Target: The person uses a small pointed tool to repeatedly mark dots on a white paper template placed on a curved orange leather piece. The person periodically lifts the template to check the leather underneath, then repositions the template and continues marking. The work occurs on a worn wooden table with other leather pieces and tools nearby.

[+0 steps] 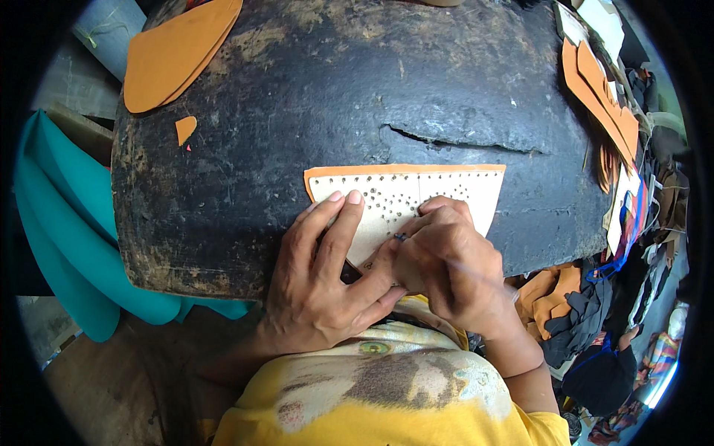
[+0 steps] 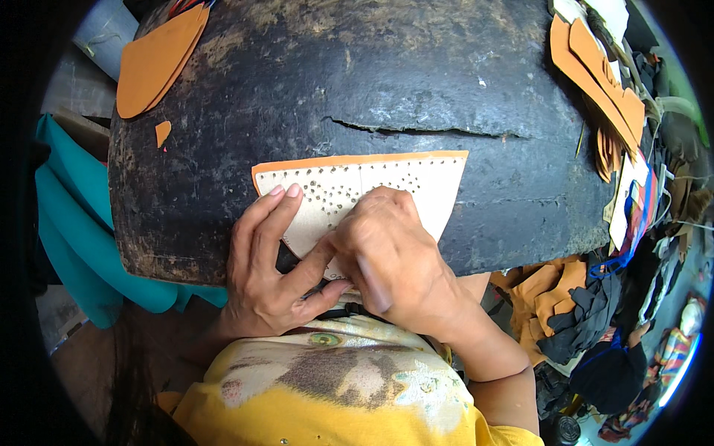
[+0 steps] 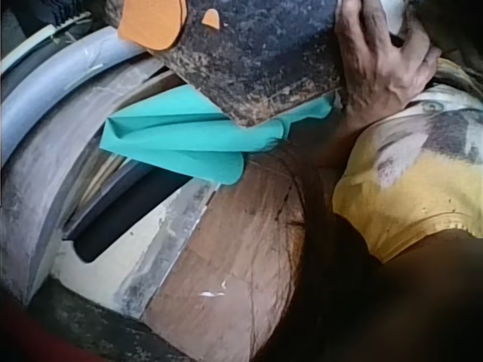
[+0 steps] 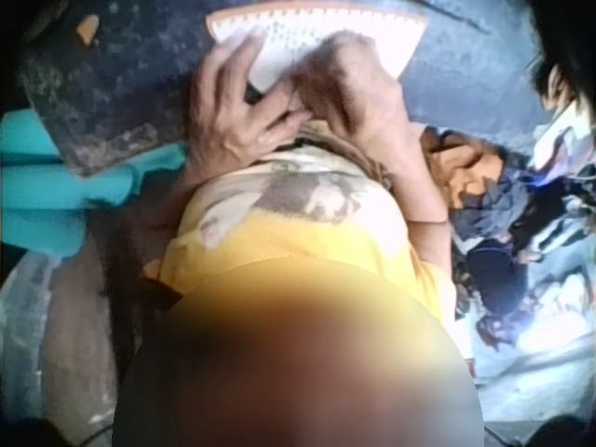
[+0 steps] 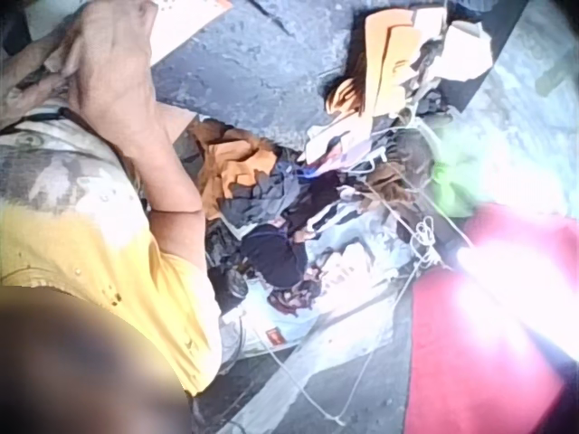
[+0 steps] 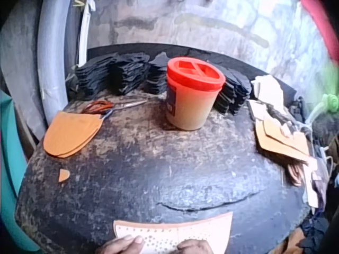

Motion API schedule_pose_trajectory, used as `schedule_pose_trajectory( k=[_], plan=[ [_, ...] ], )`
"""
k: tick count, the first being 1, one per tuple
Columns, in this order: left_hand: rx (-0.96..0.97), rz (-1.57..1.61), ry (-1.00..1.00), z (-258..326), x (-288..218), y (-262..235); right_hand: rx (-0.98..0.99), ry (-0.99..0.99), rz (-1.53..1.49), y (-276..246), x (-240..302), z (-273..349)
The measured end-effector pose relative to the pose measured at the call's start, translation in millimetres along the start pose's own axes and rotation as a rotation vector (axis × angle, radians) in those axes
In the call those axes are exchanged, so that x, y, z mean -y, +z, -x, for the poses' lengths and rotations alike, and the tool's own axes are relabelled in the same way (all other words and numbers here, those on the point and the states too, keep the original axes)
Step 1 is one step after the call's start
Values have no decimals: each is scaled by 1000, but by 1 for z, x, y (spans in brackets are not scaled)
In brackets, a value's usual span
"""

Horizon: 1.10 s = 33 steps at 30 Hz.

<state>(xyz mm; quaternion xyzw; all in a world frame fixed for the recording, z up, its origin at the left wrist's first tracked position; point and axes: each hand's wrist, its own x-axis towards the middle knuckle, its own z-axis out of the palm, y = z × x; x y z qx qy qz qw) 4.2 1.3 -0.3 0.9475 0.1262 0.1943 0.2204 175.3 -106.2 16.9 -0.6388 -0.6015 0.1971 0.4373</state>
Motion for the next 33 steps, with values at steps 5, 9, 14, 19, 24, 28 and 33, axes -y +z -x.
schedule_pose_trajectory(
  k=[5,9,14,19,24,28,33],
  plan=[
    [-36,1,4,-2,0,1,44,-62,69,4,2,0],
    [14,2,19,-1,2,-2,-105,10,-74,2,-2,1],
    [67,22,9,1,2,-5,-520,184,-428,-12,-22,0],
    [69,16,10,1,1,-5,-546,217,-511,-12,-31,3],
    [78,5,15,2,2,-5,-486,192,-409,-13,-30,5],
    [64,-23,35,4,3,-3,-402,44,-268,-13,-29,6],
    [60,-31,33,5,2,-3,-357,-21,-144,-8,-28,5]
  ],
)
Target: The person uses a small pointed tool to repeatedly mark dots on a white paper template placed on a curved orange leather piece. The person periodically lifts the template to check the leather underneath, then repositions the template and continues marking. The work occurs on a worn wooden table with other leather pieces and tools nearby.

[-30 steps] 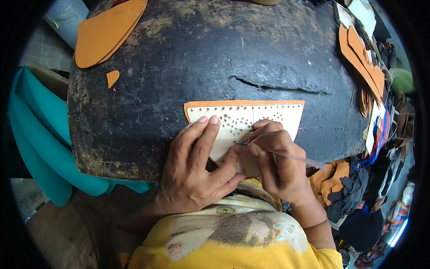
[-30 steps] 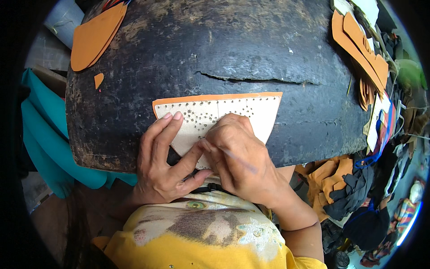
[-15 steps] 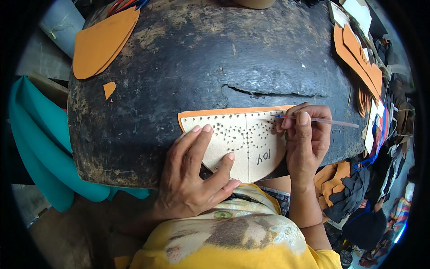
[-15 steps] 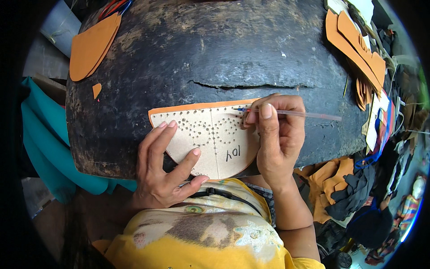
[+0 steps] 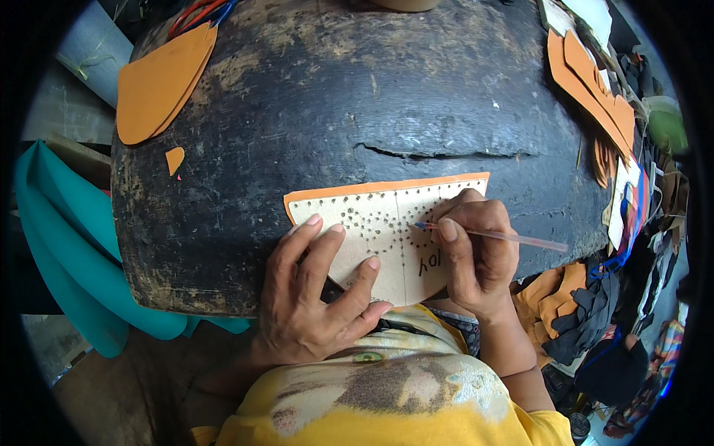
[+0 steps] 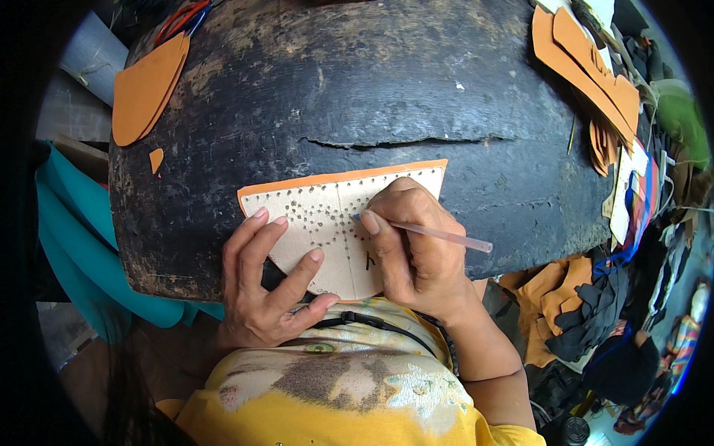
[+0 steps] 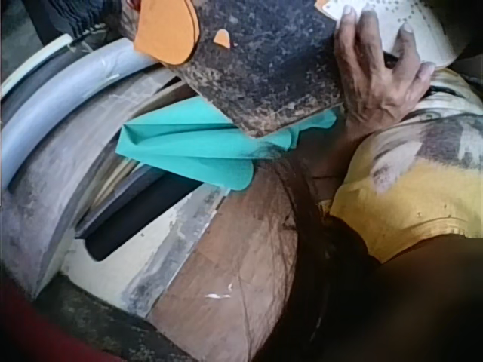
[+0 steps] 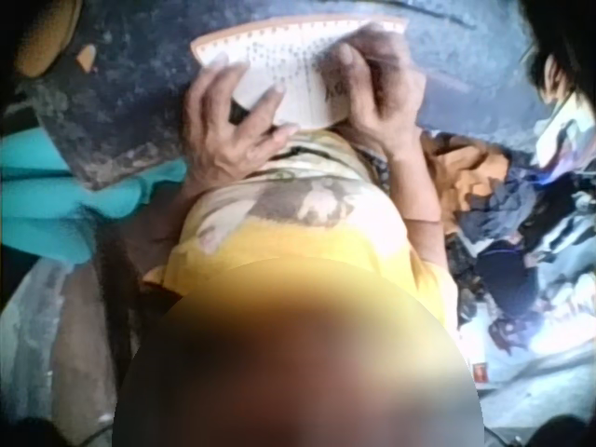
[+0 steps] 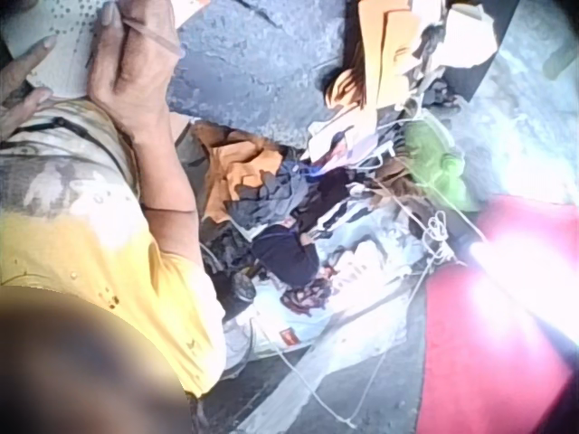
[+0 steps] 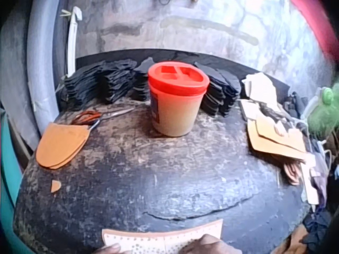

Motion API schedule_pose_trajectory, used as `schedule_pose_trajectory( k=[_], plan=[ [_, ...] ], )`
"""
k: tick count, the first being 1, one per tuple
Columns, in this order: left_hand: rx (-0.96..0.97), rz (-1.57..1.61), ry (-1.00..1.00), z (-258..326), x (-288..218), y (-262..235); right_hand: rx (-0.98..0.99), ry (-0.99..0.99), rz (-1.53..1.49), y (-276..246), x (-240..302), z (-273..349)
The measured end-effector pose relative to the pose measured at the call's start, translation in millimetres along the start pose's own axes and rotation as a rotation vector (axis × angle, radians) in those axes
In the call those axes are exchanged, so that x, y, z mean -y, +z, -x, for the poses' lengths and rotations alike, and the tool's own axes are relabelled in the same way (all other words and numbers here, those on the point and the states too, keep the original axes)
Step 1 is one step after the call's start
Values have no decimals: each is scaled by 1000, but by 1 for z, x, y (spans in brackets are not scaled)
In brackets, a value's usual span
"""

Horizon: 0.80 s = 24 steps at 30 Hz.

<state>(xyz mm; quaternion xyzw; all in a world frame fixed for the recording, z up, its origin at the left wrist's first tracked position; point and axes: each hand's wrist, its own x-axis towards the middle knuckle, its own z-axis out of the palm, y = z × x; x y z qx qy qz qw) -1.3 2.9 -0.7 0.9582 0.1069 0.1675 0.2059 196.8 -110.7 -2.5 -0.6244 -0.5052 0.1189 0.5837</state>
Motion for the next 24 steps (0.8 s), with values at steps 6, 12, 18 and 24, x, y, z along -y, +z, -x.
schedule_pose_trajectory(
  k=[6,12,18,24],
  plan=[
    [6,-11,-7,-2,-1,-2,-2,74,22,1,2,-2],
    [-15,-2,5,-4,-2,-2,7,122,2,-1,2,-1],
    [12,-107,30,-8,-8,-9,-338,232,-229,-1,-6,-6],
    [144,-44,25,-25,-20,-22,-485,367,-699,-12,-14,-11]
  ],
)
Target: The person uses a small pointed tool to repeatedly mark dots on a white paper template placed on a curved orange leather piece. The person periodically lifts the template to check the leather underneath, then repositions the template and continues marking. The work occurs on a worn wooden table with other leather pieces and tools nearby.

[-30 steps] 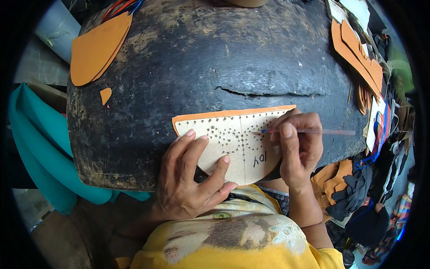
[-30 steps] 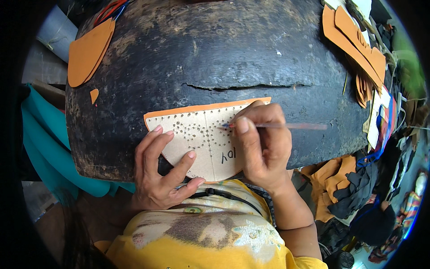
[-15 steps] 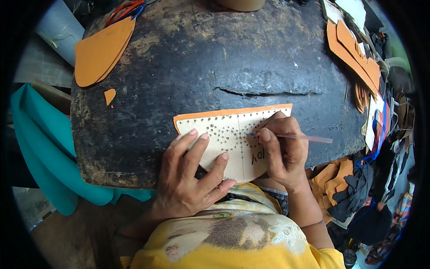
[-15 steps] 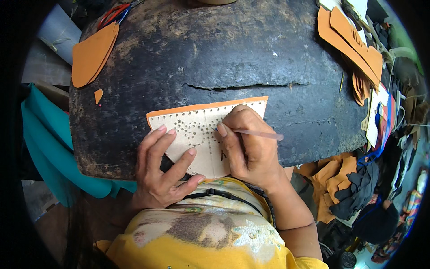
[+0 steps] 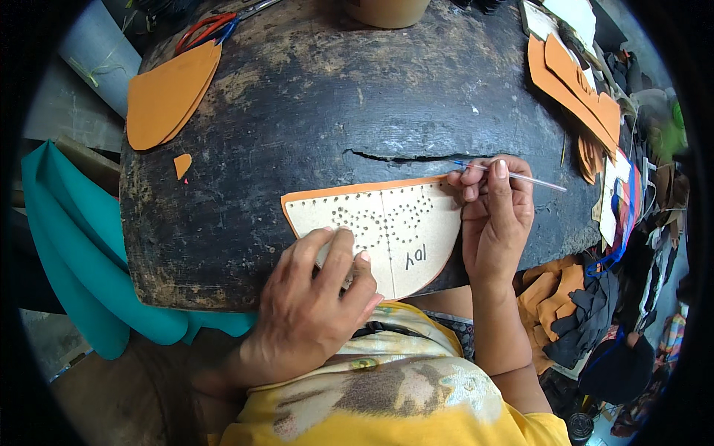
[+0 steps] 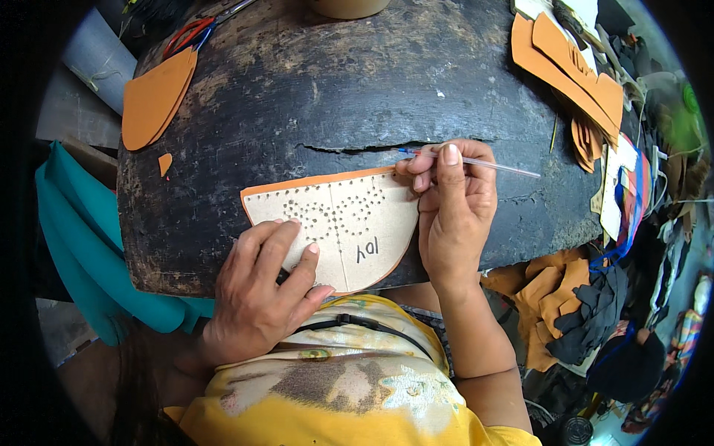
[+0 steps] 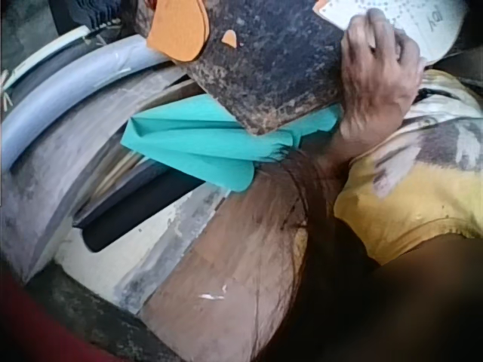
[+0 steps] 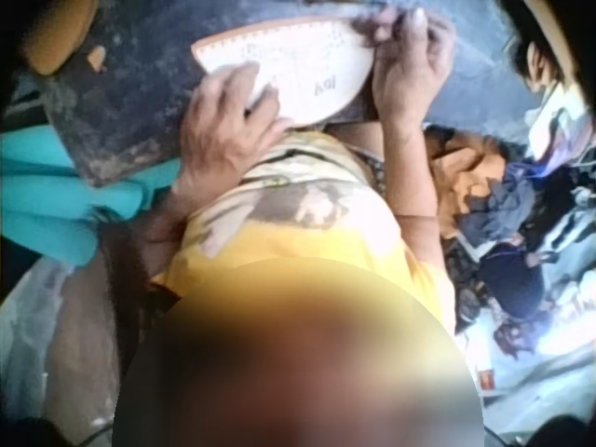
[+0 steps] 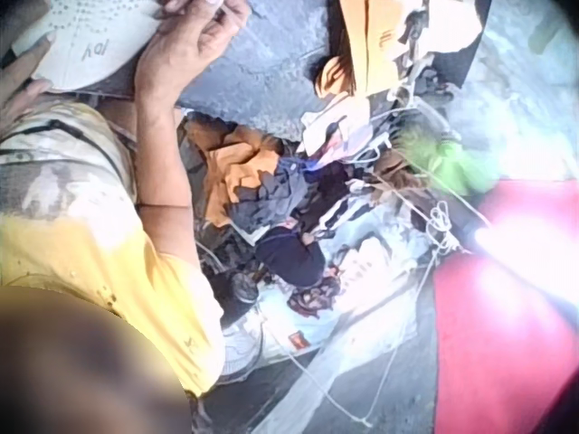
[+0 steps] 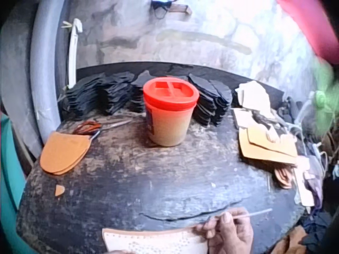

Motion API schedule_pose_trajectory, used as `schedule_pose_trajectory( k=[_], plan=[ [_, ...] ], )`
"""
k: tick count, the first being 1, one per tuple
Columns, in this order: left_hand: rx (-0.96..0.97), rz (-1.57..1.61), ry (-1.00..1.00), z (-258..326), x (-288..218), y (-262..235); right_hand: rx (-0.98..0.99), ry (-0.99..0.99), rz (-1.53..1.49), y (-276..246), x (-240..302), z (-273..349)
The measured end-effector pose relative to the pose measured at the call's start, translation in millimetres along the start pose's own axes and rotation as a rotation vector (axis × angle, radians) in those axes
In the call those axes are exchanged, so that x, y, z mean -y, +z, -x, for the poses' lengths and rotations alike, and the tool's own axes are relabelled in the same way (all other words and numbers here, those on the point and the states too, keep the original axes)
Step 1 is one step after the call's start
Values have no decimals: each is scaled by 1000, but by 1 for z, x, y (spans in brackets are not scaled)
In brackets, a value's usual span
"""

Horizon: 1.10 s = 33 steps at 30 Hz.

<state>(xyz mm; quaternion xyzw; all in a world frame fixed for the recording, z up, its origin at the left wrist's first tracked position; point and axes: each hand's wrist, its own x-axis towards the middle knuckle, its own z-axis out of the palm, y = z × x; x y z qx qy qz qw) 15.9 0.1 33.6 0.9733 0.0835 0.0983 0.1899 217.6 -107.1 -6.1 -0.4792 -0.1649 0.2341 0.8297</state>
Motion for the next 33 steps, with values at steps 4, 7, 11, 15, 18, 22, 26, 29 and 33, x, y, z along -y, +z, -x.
schedule_pose_trajectory(
  k=[4,7,11,15,18,22,26,29,33],
  plan=[
    [83,-108,72,-13,-7,-7,-4,50,-111,-5,3,-3],
    [141,-159,88,-18,-11,-10,-7,70,-139,-6,3,-5],
    [195,-260,97,-19,-14,-12,-20,71,-118,-5,4,-4],
    [217,-278,96,-19,-16,-12,-26,60,-169,-2,6,-1],
    [215,-281,97,-19,-15,-11,-58,-61,-89,-2,7,0],
    [210,-286,110,-19,-14,-10,-26,-95,82,-7,10,3],
    [215,-288,119,-19,-14,-10,195,-195,606,-17,19,9],
    [219,-287,129,-21,-13,-11,197,-209,626,-21,17,6],
    [217,-298,147,-21,-12,-12,17,-278,316,-20,11,2]
  ],
)
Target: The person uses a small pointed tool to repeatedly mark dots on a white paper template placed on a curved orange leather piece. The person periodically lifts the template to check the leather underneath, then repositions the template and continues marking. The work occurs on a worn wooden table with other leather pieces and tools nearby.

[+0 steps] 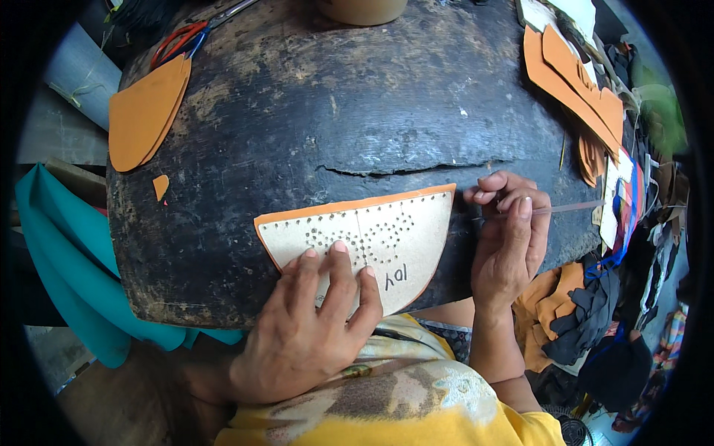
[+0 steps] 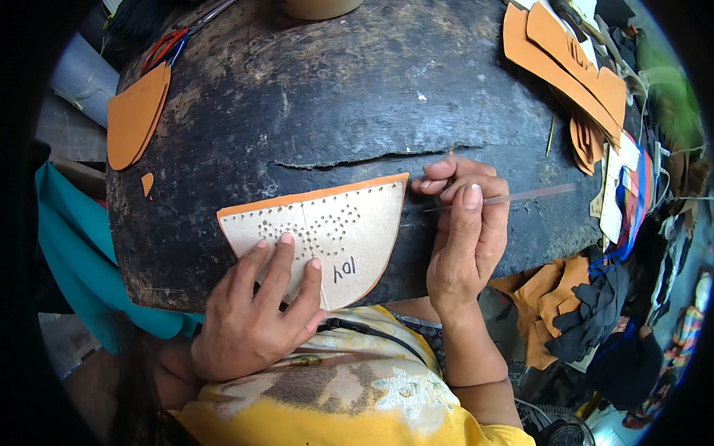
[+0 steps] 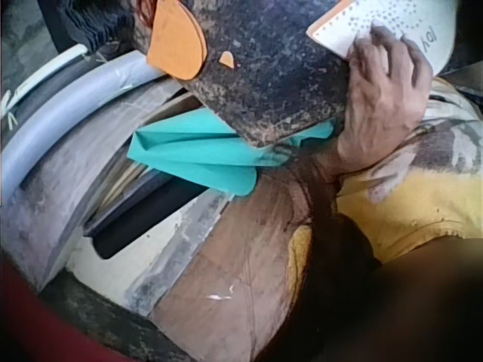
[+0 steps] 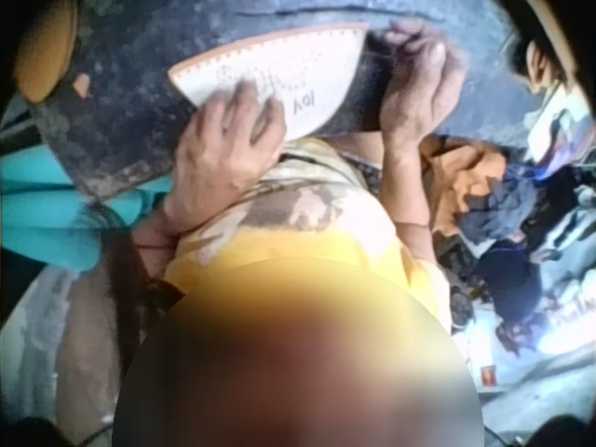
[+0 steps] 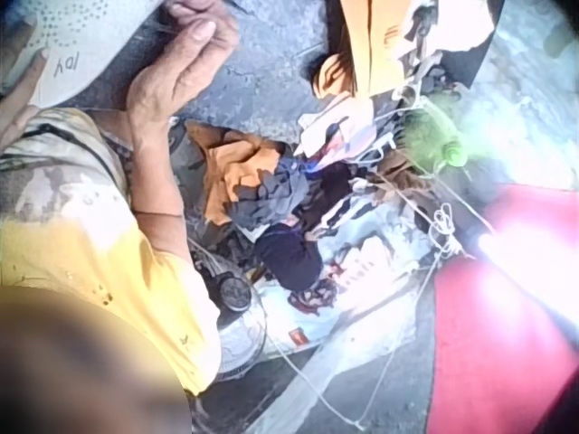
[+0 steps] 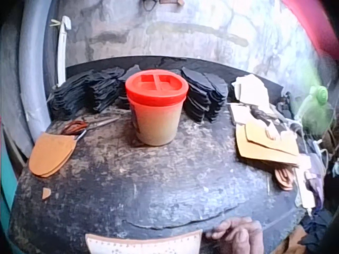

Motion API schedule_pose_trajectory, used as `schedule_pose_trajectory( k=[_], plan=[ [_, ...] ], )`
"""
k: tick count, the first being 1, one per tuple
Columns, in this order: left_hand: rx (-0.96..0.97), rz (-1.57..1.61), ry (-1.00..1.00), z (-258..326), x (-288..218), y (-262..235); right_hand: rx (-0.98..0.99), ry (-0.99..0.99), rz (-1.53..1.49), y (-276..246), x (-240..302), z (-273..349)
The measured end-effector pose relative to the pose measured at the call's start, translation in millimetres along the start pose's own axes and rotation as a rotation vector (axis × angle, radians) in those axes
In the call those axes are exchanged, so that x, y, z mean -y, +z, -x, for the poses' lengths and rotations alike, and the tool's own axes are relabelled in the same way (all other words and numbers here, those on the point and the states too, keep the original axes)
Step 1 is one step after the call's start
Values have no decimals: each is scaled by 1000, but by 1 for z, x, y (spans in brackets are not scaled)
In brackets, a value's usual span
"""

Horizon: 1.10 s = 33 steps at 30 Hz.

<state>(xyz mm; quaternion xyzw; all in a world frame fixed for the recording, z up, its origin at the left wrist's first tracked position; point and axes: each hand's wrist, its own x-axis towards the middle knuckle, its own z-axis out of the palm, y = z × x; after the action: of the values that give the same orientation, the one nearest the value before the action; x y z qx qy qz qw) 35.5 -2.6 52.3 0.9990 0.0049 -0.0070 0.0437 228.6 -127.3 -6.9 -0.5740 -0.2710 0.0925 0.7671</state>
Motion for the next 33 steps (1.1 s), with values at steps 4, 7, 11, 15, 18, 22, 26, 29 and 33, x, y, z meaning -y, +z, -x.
schedule_pose_trajectory(
  k=[4,7,11,15,18,22,26,29,33],
  plan=[
    [-13,6,21,3,4,2,45,205,224,-2,16,9],
    [-92,17,6,5,5,7,67,305,397,-5,27,11],
    [-176,83,-32,9,3,12,267,85,836,-7,31,4],
    [-204,124,-55,17,3,18,336,75,973,0,34,5],
    [-283,153,-83,23,1,28,348,-3,996,8,34,6],
    [-387,188,-99,27,-3,46,241,88,883,10,30,5],
    [-536,260,-126,30,-3,58,192,270,334,4,28,9],
    [-719,391,-195,36,2,60,137,410,-191,-20,36,10],
    [-888,1026,-472,40,11,59,-206,238,-191,-78,40,-7]
  ],
)
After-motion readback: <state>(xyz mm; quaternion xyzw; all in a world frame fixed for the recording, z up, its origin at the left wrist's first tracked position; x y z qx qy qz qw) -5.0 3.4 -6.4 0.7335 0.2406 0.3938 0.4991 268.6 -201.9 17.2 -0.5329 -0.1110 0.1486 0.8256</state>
